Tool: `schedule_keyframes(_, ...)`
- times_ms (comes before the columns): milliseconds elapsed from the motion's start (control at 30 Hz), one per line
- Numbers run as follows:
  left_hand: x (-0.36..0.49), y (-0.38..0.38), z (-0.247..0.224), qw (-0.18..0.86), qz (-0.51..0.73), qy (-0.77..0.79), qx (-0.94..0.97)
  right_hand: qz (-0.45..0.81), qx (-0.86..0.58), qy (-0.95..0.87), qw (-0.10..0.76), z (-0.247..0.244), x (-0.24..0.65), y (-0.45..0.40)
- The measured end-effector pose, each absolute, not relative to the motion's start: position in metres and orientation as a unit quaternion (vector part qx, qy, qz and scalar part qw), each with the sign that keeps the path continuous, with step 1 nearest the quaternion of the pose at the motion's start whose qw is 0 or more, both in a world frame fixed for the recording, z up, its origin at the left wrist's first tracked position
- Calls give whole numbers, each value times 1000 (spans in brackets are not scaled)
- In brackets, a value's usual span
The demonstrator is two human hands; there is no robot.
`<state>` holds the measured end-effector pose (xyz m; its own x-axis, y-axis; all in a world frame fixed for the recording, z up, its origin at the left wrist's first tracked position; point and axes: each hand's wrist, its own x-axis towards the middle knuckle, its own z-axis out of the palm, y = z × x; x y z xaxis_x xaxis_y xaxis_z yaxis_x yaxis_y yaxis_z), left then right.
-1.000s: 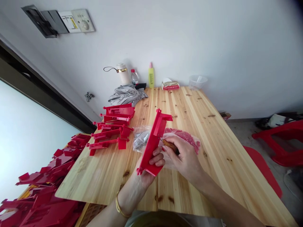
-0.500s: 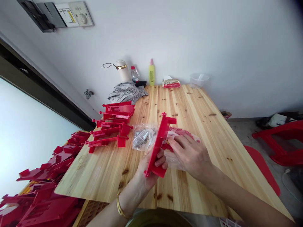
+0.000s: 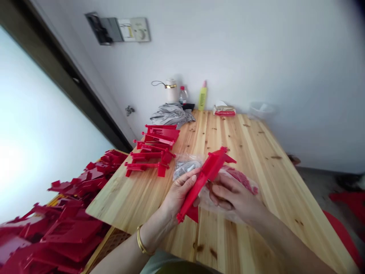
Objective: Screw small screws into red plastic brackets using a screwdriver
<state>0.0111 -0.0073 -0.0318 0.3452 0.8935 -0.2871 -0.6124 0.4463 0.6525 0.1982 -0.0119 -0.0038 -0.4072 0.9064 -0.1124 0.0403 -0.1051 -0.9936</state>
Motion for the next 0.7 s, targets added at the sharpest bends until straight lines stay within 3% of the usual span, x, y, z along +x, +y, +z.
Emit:
schedule_keyframes(133,-33,-4,-18,701,607,306,215,382,-443,-750,309,-12,192,-27)
schedule_keyframes(333,-108,-26,-2,545,756,334,139,379,-401,-790,269,-8,188,-9)
schedule_keyframes(500,-107,-47,-26,556,748,358,52,307,-431,-796,294,36,147,76)
schedule_keyframes(700,-93,-41,-38,536,777,328,38,156,-399,-880,205,33,93,170)
